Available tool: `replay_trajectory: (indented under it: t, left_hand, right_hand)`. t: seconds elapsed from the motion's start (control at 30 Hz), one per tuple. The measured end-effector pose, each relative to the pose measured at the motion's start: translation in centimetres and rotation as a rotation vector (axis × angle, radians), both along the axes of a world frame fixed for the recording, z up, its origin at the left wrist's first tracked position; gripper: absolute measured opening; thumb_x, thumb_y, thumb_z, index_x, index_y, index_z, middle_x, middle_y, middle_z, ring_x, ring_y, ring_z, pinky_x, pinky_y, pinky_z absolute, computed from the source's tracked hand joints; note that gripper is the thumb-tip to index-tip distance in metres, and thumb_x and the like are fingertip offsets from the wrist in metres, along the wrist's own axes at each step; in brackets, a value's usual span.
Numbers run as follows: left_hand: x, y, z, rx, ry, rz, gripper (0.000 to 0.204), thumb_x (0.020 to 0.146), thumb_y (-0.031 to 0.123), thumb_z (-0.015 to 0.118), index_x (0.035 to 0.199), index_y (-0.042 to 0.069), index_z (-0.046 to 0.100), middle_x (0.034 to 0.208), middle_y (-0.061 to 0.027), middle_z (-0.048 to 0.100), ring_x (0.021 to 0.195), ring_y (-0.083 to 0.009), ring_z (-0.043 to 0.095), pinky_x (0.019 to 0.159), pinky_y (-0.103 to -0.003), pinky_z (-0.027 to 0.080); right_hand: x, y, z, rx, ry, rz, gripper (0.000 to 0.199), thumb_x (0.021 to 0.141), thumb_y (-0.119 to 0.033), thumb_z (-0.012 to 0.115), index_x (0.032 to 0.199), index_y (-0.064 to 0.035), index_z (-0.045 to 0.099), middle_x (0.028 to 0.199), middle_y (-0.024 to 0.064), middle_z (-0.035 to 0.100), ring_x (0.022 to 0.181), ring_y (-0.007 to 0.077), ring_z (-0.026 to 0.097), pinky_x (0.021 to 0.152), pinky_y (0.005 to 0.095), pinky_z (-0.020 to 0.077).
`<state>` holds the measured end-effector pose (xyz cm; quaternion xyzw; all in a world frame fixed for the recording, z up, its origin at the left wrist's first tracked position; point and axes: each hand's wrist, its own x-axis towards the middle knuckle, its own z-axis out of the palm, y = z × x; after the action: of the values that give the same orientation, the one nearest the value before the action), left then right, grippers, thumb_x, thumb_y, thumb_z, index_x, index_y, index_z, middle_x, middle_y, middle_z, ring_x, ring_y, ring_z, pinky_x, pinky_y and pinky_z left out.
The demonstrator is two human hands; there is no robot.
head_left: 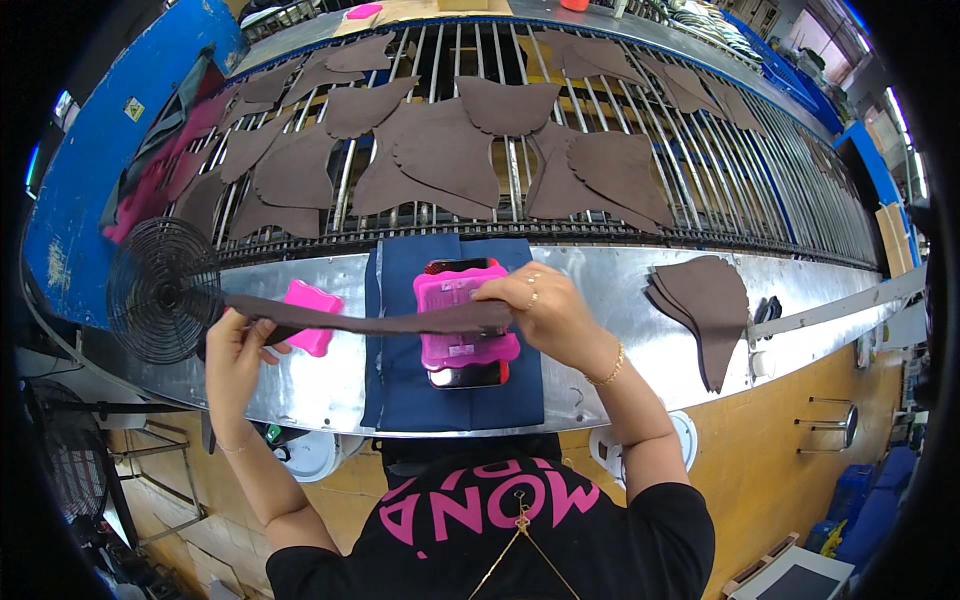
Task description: The person repeatedly picks brown fabric pieces from a moving conveyor belt and places them into a stack on the table. The person also briefly handles a pink plastic container and a small white tag during the process.
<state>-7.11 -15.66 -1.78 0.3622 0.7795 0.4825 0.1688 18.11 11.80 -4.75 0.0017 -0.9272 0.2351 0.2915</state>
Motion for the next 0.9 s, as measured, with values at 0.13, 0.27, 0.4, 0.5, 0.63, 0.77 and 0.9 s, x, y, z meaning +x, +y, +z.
replay_trajectory:
  t: [0.13,0.27,0.4,0.5,0.63,0.77,0.9]
  left_hand:
    - [2.7,3.6,-0.2,-0.088,0.008,-0.136,0.006,0.092,0.0,0.054,0.092,-0.006,0.056,0.077,-0.0061,0.058,0.055,-0.0128,0.062,0.044,-0.022,0.045]
    - [5.4,8.7,-0.8,-0.121,0.168,-0.301,0.005,0.087,-0.001,0.06,0.089,-0.005,0.058,0.074,-0.0085,0.053,0.049,-0.0145,0.055,0.046,-0.026,0.043]
    - [7.6,12.5,-1.2,0.015,0.379,-0.507,0.008,0.084,0.001,0.063,0.092,-0.001,0.063,0.075,-0.0081,0.053,0.055,-0.0171,0.057,0.049,-0.027,0.042]
    - [9.6,15.7,-1.1,0.028,0.528,-0.631,0.01,0.083,0.006,0.066,0.091,0.002,0.066,0.079,-0.0089,0.055,0.062,-0.0229,0.059,0.055,-0.031,0.045]
    - [11.8,19.9,-1.3,-0.15,0.64,-0.751,0.012,0.082,0.015,0.068,0.087,0.005,0.067,0.088,-0.0078,0.055,0.07,-0.0275,0.061,0.062,-0.036,0.049]
    - [12.5,22.0,0.9,0.082,0.596,-0.663,0.023,0.082,0.027,0.068,0.097,0.009,0.065,0.091,-0.0078,0.055,0.067,-0.0304,0.061,0.058,-0.038,0.051]
    - [10.6,20.4,3.4,0.044,0.41,-0.509,0.036,0.08,0.018,0.073,0.113,0.01,0.062,0.09,-0.0081,0.053,0.057,-0.0162,0.053,0.052,-0.027,0.044]
  right_hand:
    - [3.8,1.2,-0.8,-0.009,-0.022,-0.161,0.02,0.078,-0.003,0.064,0.097,-0.0095,0.065,0.08,0.0057,0.067,0.071,0.0244,0.062,0.072,0.0343,0.047]
    - [9.3,2.2,-4.3,-0.138,-0.154,-0.368,0.013,0.081,-0.007,0.063,0.093,-0.0091,0.068,0.078,0.0071,0.067,0.064,0.0288,0.056,0.068,0.0363,0.046]
    - [14.5,1.4,-4.8,-0.497,-0.181,-0.536,0.016,0.084,-0.007,0.062,0.098,-0.0063,0.07,0.087,0.0112,0.07,0.068,0.0276,0.061,0.065,0.0316,0.0476]
    - [19.6,1.7,-5.8,-0.59,-0.204,-0.731,0.013,0.085,0.0,0.063,0.097,0.0001,0.068,0.082,0.0057,0.069,0.068,0.0118,0.059,0.062,0.0249,0.0446]
    - [23.0,2.6,-4.5,-0.86,0.11,-0.747,0.005,0.089,-0.002,0.063,0.091,0.0022,0.064,0.073,-0.0055,0.051,0.066,0.0035,0.044,0.059,0.0191,0.0382]
    - [24.1,6.7,-5.1,-1.02,0.387,-0.846,0.02,0.09,0.001,0.059,0.109,0.0059,0.059,0.094,0.0007,0.057,0.085,0.0058,0.051,0.074,0.0194,0.0409]
    - [22.3,14.8,-5.2,-1.191,0.585,-0.825,0.029,0.092,-0.001,0.054,0.12,0.0052,0.054,0.1,0.0053,0.063,0.091,0.0114,0.059,0.081,0.023,0.047]
